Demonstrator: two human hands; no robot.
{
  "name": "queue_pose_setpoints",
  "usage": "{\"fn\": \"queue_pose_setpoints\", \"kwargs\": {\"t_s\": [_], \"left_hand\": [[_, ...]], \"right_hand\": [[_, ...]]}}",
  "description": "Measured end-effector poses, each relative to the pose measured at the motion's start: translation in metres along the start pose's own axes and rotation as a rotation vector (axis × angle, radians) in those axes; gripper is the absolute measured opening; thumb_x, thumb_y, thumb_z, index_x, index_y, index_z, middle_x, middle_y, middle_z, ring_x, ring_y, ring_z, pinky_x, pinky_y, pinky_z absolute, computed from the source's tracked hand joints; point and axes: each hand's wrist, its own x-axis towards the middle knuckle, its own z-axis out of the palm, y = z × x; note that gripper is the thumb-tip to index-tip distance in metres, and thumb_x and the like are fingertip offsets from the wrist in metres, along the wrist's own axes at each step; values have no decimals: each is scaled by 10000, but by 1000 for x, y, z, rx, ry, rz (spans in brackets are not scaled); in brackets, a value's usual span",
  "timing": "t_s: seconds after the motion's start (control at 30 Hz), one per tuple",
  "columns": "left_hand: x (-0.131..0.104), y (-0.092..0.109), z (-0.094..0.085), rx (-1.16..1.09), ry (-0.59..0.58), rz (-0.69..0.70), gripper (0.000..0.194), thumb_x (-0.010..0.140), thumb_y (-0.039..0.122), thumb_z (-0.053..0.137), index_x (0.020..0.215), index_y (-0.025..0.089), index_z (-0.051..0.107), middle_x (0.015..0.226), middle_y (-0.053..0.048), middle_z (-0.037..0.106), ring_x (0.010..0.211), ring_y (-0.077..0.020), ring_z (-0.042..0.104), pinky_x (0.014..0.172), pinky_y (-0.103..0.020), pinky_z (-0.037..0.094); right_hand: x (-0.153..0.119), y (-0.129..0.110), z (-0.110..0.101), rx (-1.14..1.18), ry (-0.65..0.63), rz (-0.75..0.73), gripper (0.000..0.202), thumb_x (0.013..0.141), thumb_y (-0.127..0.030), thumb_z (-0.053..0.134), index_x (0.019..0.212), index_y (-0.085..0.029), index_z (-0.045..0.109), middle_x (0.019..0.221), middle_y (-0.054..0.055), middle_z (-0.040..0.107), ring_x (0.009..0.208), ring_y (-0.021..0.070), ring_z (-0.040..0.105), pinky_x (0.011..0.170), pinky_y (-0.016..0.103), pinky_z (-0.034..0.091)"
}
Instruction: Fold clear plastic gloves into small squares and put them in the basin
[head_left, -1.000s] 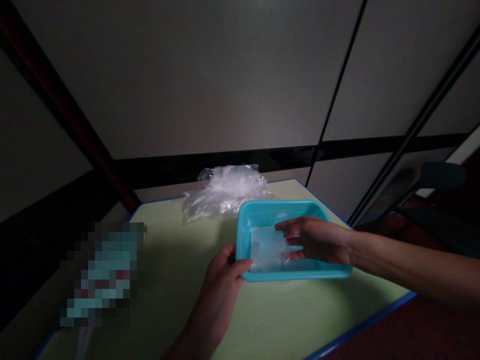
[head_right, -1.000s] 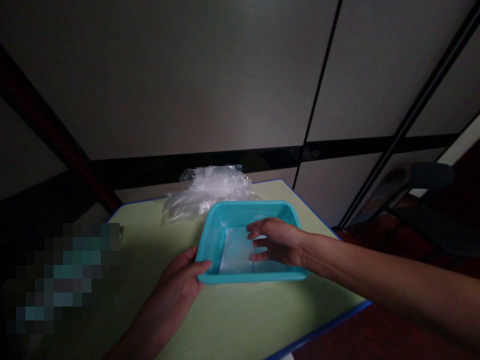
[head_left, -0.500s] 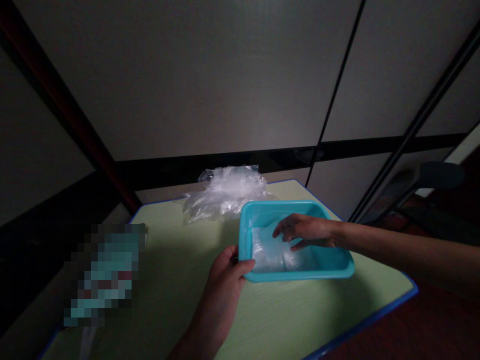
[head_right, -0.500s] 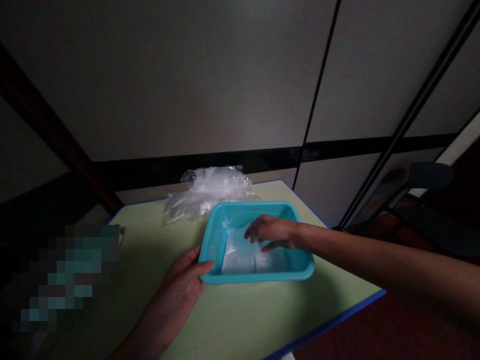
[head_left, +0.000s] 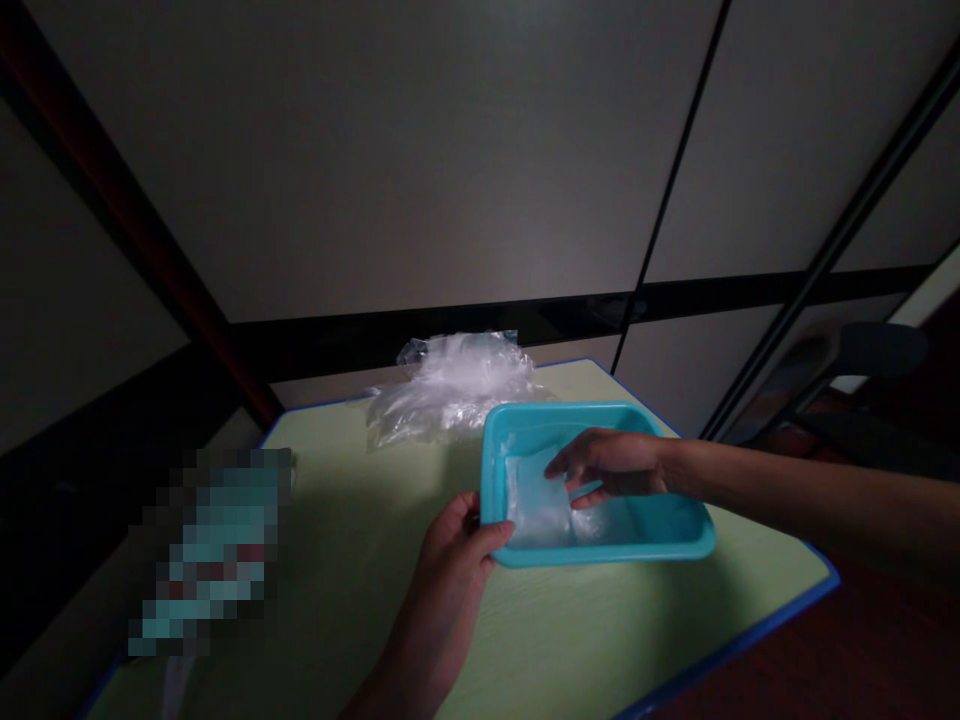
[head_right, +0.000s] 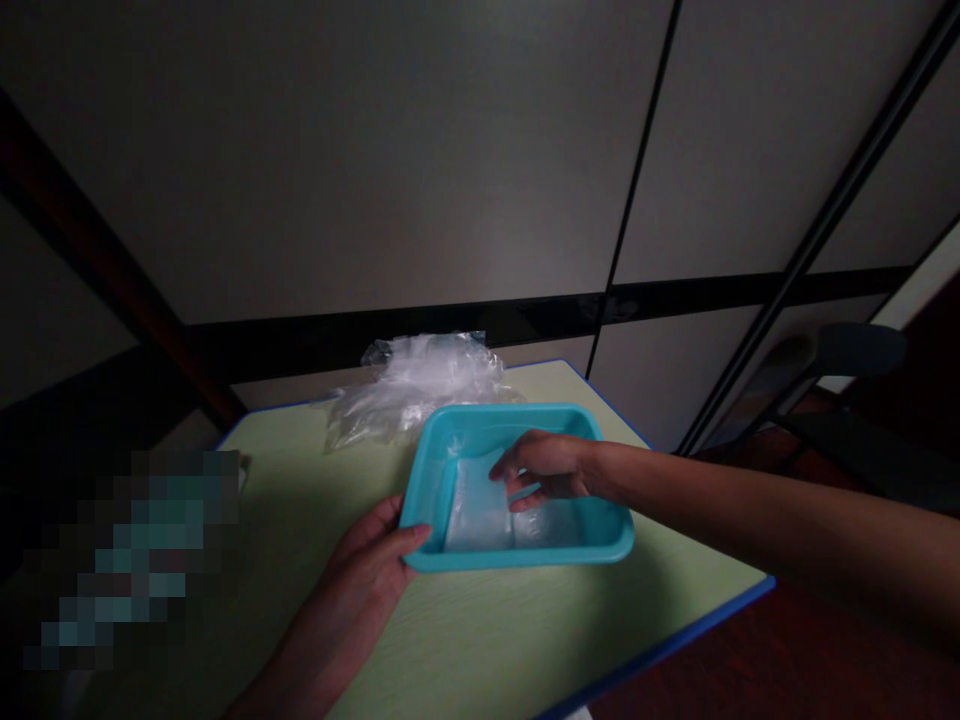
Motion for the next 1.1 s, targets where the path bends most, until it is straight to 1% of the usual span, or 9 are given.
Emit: {"fn": "queue_pose_setpoints", "kwargs": {"t_s": [0.17,0.3,0.37,0.5,0.63,0.73,0.83,1.0,1.1], "left_hand": [[-1,0,0,-1,-27,3,217,541,184,645,742,165,564,658,6,584,655,-141,544,643,-247,408],[-2,0,0,0,-31,6,201,550,178,636,731,160,552,658,12,570,646,-134,532,637,-244,398],[-3,0,1,-4,-26,13,178,565,163,629,720,159,541,651,19,554,639,-123,522,631,-236,388],[-3,1,1,-28,-39,16,161,575,144,626,695,160,520,627,27,542,610,-109,507,615,-223,377],[-3,1,1,-40,-34,13,156,583,135,621,700,161,522,617,33,537,594,-102,504,602,-217,376],[-3,1,2,-43,-39,20,147,585,134,617,696,158,523,617,29,540,593,-105,507,595,-218,379],[-3,2,2,-40,-52,18,156,576,143,620,701,154,526,626,20,551,596,-110,511,597,-224,386],[-1,1,0,-12,-51,19,187,565,156,625,731,149,538,643,12,560,607,-116,511,600,-230,393],[-2,1,1,-8,-37,30,169,569,157,625,708,155,529,631,21,548,602,-110,508,590,-218,387]], "right_hand": [[7,-1,4,72,2,45,170,581,-26,487,660,-124,603,723,34,513,628,98,489,587,254,500],[10,-2,4,-6,-4,46,214,602,0,464,741,-110,584,741,24,510,630,85,486,590,235,494],[11,-3,4,-112,3,20,247,619,0,467,811,-104,581,779,30,520,667,90,490,600,226,490],[9,-8,8,-431,38,-57,319,667,-32,470,963,-89,573,969,83,543,808,126,513,614,206,478],[8,-14,11,-829,10,-102,421,690,-94,502,1110,-72,523,973,105,579,755,150,560,586,231,473],[8,-17,12,-1078,-26,-161,446,695,-133,533,1138,-85,518,1010,112,588,842,194,569,695,277,463],[8,-20,14,-1220,-49,-220,455,704,-138,543,1155,-86,511,1107,127,555,975,223,528,811,289,415],[8,-25,18,-1367,-105,-238,459,715,-122,544,1172,-122,507,1015,109,598,882,200,572,726,251,432],[10,-27,15,-1416,-106,-229,455,714,-139,555,1166,-160,517,859,73,627,765,170,585,645,236,434]]}}
